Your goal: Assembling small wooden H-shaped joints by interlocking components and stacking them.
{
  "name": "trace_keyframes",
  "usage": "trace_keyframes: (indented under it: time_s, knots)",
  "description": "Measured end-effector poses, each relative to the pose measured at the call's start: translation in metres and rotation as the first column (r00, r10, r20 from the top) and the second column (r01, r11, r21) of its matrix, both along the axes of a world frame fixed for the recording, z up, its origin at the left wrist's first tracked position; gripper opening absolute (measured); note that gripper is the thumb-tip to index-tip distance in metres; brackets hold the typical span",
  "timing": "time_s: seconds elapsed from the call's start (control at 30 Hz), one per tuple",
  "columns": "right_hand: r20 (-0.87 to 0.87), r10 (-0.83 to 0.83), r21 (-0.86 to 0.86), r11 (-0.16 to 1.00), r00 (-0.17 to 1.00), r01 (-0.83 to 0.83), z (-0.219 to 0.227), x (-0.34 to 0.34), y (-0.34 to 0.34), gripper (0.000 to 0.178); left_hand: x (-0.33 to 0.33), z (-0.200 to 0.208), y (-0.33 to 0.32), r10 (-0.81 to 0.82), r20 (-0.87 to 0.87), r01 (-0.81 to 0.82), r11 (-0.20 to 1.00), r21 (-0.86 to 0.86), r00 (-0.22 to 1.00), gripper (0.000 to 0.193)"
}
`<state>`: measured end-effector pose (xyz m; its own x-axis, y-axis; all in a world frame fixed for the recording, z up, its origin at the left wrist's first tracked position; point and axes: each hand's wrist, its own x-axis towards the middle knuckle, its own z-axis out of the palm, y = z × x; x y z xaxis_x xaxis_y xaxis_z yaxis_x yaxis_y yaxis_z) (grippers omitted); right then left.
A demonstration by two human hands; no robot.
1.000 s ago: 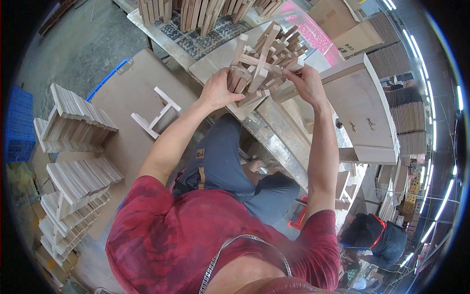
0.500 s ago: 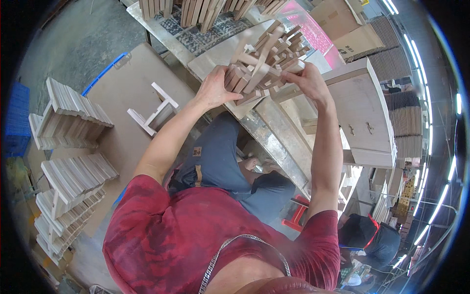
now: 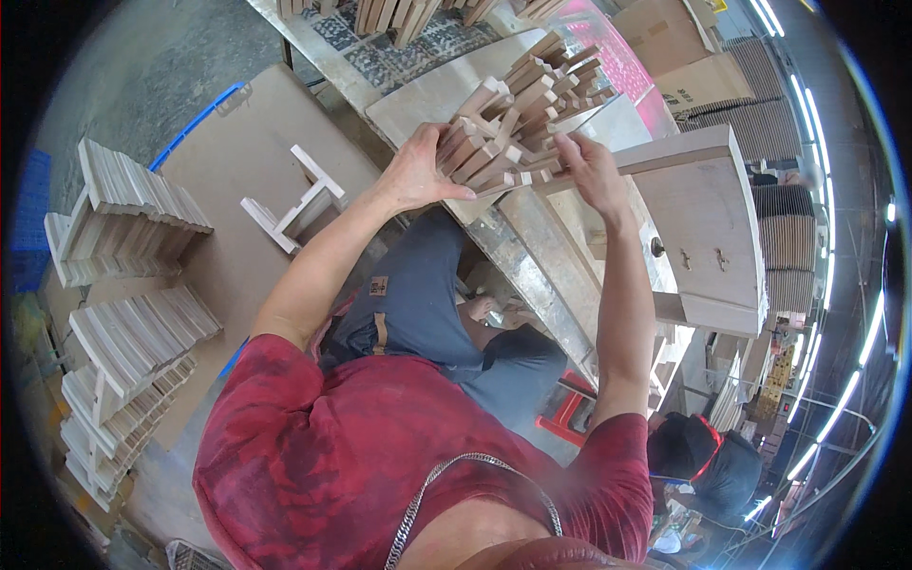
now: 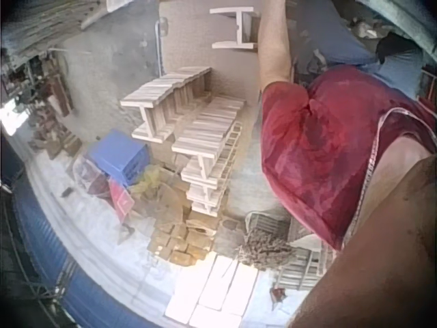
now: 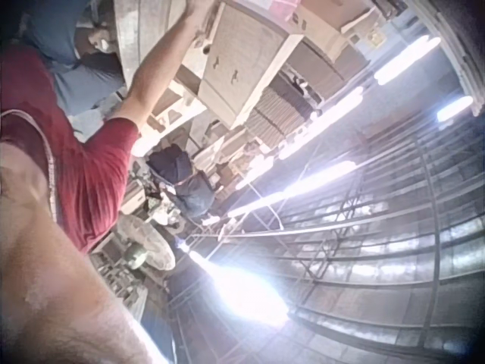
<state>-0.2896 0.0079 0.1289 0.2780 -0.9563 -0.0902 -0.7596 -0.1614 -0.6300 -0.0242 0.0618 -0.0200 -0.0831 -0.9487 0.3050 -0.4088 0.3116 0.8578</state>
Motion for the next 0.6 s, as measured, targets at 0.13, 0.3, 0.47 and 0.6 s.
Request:
trace_keyframes:
  time_s: [0.13, 0.3, 0.47, 0.6]
  knots:
    - [-0.025, -0.030, -0.064, 0.998, 0.999, 0.028, -0.007, 0.000, 0.001, 0.060, -0.007, 0.004, 0.010, 0.032, -0.011, -0.032, 0.999, -0.034, 0.999, 0.111]
    - [0.037, -0.144, -0.097, 0.984, 0.989, 0.147, -0.019, 0.015, 0.006, 0.063, -0.018, 0.016, 0.010, 0.201, 0.137, -0.196, 0.979, -0.047, 0.970, 0.106]
    - [0.176, -0.196, -0.182, 0.957, 0.965, 0.228, -0.041, 0.010, 0.013, 0.067, -0.018, 0.001, -0.002, 0.163, 0.159, -0.124, 0.965, -0.231, 0.974, 0.100]
    - [0.217, -0.323, -0.136, 0.924, 0.921, 0.356, -0.047, 0.019, 0.016, 0.073, -0.021, 0.003, -0.008, 0.074, 0.217, -0.042, 0.988, -0.150, 0.973, 0.097]
